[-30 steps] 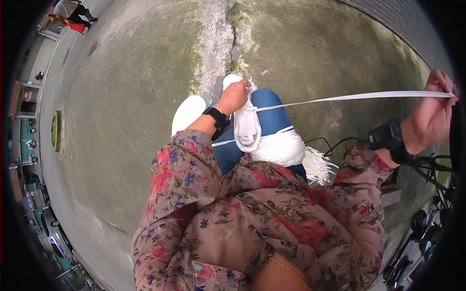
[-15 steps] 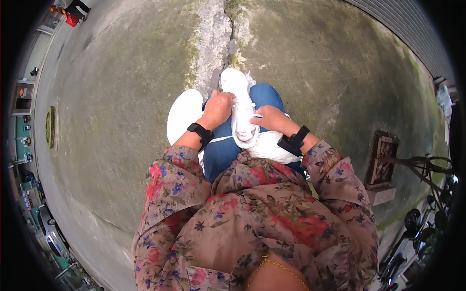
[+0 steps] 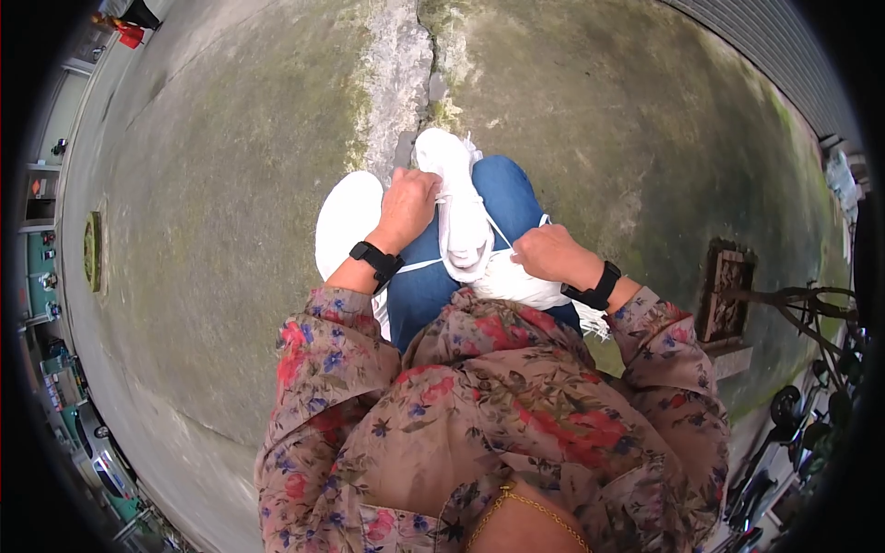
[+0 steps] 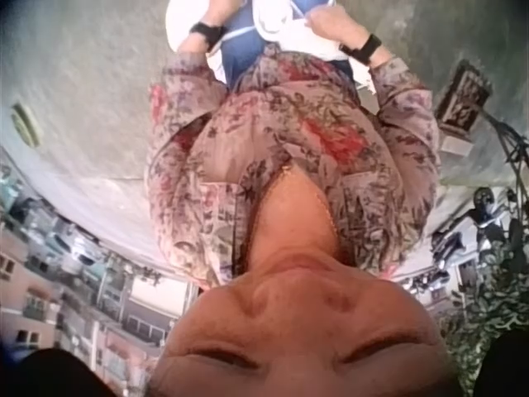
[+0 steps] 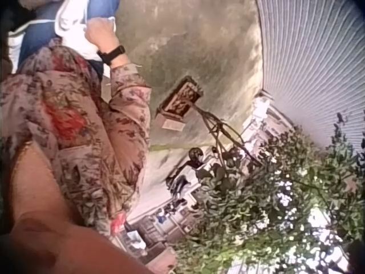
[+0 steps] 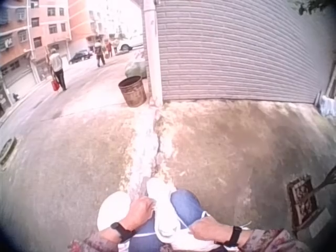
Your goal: Lacing a pair of white shoes.
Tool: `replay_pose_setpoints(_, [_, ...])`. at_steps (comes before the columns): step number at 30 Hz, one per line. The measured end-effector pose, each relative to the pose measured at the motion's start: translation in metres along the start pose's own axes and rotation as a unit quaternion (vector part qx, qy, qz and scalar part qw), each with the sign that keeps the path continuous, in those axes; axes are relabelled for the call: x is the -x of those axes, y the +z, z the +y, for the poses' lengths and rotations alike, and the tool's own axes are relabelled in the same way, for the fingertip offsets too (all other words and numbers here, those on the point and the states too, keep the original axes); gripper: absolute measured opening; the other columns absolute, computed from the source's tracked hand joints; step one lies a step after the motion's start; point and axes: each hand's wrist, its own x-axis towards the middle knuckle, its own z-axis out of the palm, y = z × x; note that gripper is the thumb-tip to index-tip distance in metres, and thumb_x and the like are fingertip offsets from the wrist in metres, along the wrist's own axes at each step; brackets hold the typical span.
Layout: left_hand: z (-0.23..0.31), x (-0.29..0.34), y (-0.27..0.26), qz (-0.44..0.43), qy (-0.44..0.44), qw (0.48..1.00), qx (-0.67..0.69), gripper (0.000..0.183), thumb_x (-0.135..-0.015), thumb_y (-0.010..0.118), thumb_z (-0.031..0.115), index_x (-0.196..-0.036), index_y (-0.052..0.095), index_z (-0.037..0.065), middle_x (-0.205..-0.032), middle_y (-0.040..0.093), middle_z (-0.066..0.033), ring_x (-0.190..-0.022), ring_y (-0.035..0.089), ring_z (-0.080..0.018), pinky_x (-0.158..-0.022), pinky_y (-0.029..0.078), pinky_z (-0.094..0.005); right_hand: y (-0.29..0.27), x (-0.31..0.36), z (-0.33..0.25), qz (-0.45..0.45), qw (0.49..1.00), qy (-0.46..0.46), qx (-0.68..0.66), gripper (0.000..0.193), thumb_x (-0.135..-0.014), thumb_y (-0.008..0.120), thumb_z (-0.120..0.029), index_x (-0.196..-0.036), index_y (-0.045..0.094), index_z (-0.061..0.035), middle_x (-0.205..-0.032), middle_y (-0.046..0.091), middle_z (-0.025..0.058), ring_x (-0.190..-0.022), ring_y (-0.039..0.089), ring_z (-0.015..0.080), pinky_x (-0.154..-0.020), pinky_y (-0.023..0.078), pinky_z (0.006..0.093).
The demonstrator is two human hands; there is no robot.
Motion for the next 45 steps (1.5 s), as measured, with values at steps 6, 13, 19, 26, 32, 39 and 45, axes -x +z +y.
replay_pose_setpoints(6, [0.03,0.018,-0.003,-0.035,-0.019,0.995,-0.089,0.026,-0.065,0.069,0.021,-0.078,0.063,-0.001,-0.071,0.059,-0.0148,-0.077,0.051,-0.0312,-0.067,0.043,-0.0377,-0.014,-0.011,-0.001,-0.046,0.998,-0.013,0.042,0.024,-0.077,0.057,-0.025,-0.07,0.062,-0.0019,-0.071,0.061,0.0156,-0.072,0.06,0.033,-0.064,0.047,0.0413])
replay_pose_setpoints(13, [0.028,0.026,0.011,-0.025,-0.054,0.991,-0.119,0.019,-0.067,0.065,0.017,-0.074,0.062,0.0,-0.072,0.06,-0.015,-0.074,0.052,-0.0313,-0.064,0.045,-0.0379,-0.026,-0.055,-0.018,0.145,0.973,0.051,-0.171,0.022,-0.08,0.052,-0.022,-0.075,0.061,-0.0029,-0.075,0.059,0.0201,-0.075,0.057,0.0378,-0.064,0.044,0.0448])
replay_pose_setpoints(19, [0.021,0.019,0.012,0.003,-0.077,0.995,-0.056,0.01,-0.068,0.057,0.009,-0.062,0.055,0.002,-0.063,0.056,-0.0147,-0.067,0.051,-0.0319,-0.06,0.043,-0.0392,0.019,-0.09,-0.025,0.199,0.965,0.074,-0.156,0.015,-0.079,0.051,-0.017,-0.081,0.06,-0.0043,-0.074,0.06,0.018,-0.072,0.059,0.0355,-0.062,0.046,0.0449])
replay_pose_setpoints(26, [0.017,0.034,0.024,-0.015,-0.072,0.997,0.015,0.01,-0.072,0.055,0.009,-0.067,0.059,0.001,-0.066,0.057,-0.0165,-0.069,0.051,-0.0353,-0.064,0.041,-0.0418,0.051,-0.102,-0.03,0.274,0.961,0.01,-0.02,0.006,-0.073,0.05,-0.009,-0.074,0.051,-0.0029,-0.061,0.058,0.015,-0.057,0.06,0.0299,-0.048,0.047,0.0379])
replay_pose_setpoints(32, [0.002,0.018,0.014,0.045,-0.051,0.997,0.043,0.01,-0.074,0.056,0.009,-0.077,0.061,0.001,-0.074,0.059,-0.017,-0.073,0.052,-0.0337,-0.068,0.042,-0.0405,0.025,-0.072,-0.035,0.134,0.988,0.029,-0.064,0.013,-0.079,0.045,-0.013,-0.083,0.051,-0.0024,-0.068,0.059,0.0184,-0.066,0.06,0.0344,-0.057,0.046,0.0437])
replay_pose_setpoints(39, [0.004,-0.003,0.015,-0.067,0.021,0.997,-0.031,0.009,-0.068,0.059,0.009,-0.074,0.058,0.002,-0.068,0.058,-0.0157,-0.075,0.052,-0.0326,-0.063,0.044,-0.0374,0.033,-0.05,-0.012,0.035,0.972,0.055,-0.224,0.026,-0.085,0.043,-0.024,-0.089,0.051,0.0004,-0.081,0.058,0.0226,-0.081,0.056,0.0387,-0.069,0.043,0.0452])
replay_pose_setpoints(45, [0.022,-0.01,-0.004,-0.07,0.129,0.963,-0.228,0.005,-0.065,0.054,0.009,-0.067,0.057,0.005,-0.064,0.059,-0.0095,-0.072,0.055,-0.0259,-0.057,0.045,-0.0372,0.035,-0.051,-0.01,-0.014,0.886,0.131,-0.444,0.02,-0.088,0.044,-0.022,-0.079,0.048,-0.0046,-0.064,0.049,0.0065,-0.058,0.048,0.016,-0.056,0.039,0.0269])
